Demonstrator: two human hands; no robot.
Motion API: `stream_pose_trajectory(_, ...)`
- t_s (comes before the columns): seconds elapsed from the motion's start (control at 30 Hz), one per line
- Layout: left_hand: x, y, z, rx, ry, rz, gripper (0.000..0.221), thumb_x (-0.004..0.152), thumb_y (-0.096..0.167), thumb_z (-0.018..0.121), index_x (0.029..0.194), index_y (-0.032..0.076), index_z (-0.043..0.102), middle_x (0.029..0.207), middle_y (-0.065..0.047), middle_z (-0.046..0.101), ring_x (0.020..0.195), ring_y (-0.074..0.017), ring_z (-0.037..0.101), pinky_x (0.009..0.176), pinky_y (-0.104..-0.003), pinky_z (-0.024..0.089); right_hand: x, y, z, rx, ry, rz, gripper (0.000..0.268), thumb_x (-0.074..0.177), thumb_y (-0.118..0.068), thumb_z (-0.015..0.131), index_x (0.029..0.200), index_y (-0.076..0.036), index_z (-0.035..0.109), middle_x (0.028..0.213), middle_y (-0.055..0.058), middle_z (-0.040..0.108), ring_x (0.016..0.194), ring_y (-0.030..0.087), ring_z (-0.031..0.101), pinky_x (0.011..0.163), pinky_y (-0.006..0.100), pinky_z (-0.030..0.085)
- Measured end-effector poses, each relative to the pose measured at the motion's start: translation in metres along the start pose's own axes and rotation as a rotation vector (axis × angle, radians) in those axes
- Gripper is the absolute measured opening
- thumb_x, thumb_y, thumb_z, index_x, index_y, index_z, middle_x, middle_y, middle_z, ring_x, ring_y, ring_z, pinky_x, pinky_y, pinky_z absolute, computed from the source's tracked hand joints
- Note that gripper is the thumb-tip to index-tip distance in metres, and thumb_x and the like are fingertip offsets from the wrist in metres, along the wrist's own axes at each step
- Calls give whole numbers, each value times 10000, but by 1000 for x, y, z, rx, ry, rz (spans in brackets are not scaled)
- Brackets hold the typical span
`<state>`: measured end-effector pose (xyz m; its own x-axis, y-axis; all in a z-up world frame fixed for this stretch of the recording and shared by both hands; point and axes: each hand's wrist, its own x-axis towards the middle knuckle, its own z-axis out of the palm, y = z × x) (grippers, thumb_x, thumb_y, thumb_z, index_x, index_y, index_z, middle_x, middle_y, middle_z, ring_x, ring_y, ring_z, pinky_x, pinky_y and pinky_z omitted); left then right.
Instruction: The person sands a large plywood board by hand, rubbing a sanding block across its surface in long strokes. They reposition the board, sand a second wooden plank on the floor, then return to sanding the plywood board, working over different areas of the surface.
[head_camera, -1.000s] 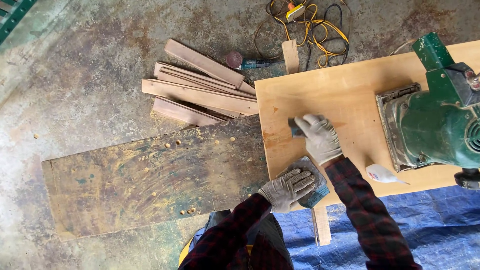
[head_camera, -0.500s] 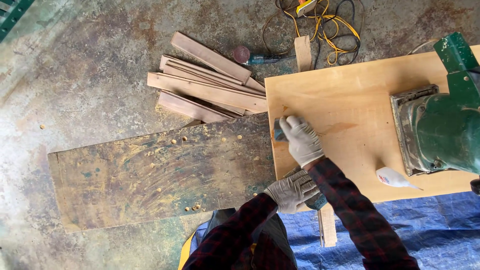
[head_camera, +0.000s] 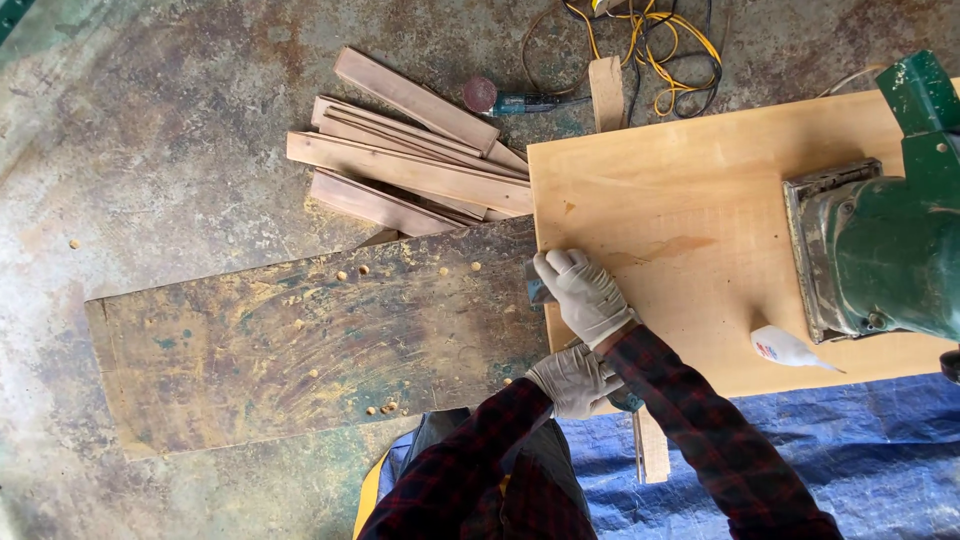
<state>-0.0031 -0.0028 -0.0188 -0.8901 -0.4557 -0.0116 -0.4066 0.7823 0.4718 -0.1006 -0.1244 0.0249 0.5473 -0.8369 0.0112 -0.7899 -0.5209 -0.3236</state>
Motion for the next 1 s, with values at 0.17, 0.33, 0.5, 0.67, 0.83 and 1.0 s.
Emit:
stream_pose_trajectory(0.17,-1,3,-8,16,73,-22,661,970,350,510,1576,111,404,1649,-114,378,1563,-296,295,1323,-520,189,-14,22,-33,129,141,0,396,882,-34,654,1278,-44,666,1071,120,598,956,310,589,836,409,513)
stream_pose_trajectory(0.33,0,2,-15,-35,-5,-11,626,941,341,468,1521,106,439,1632,-106,378,1544,-302,321,1313,-511,182,-15,8,-22,73,224,109,493,824,26,629,1313,-40,637,1094,135,595,961,359,580,827,460,501)
stream_pose_trajectory(0.5,-7,3,39,-177,94,-18,570,1029,307,425,1542,63,468,1687,-136,343,1594,-324,293,1352,-484,185,-31,-8,1,81,62,50,550,786,53,613,1332,-14,616,1078,136,576,944,346,574,831,470,507)
stream_pose_trajectory(0.67,-2,0,-8,-51,102,11,548,929,346,459,1399,77,546,1592,-148,403,1514,-337,339,1286,-507,228,-32,-8,-8,68,156,103,532,804,32,613,1331,-43,622,1123,127,566,981,339,564,846,461,494)
stream_pose_trajectory(0.83,-9,2,40,-170,53,-33,389,986,333,504,1262,81,612,1345,-121,631,1340,-332,540,1219,-480,379,-31,-26,-2,12,24,136,538,792,-45,631,1324,26,596,1108,135,557,984,339,569,851,464,498)
stream_pose_trajectory(1.0,-10,3,17,-114,-144,-73,343,1053,338,478,1243,101,637,1347,-95,649,1345,-307,567,1261,-473,379,-32,-28,-2,-40,35,129,529,821,-63,620,1346,1,597,1094,126,562,944,320,568,814,460,486)
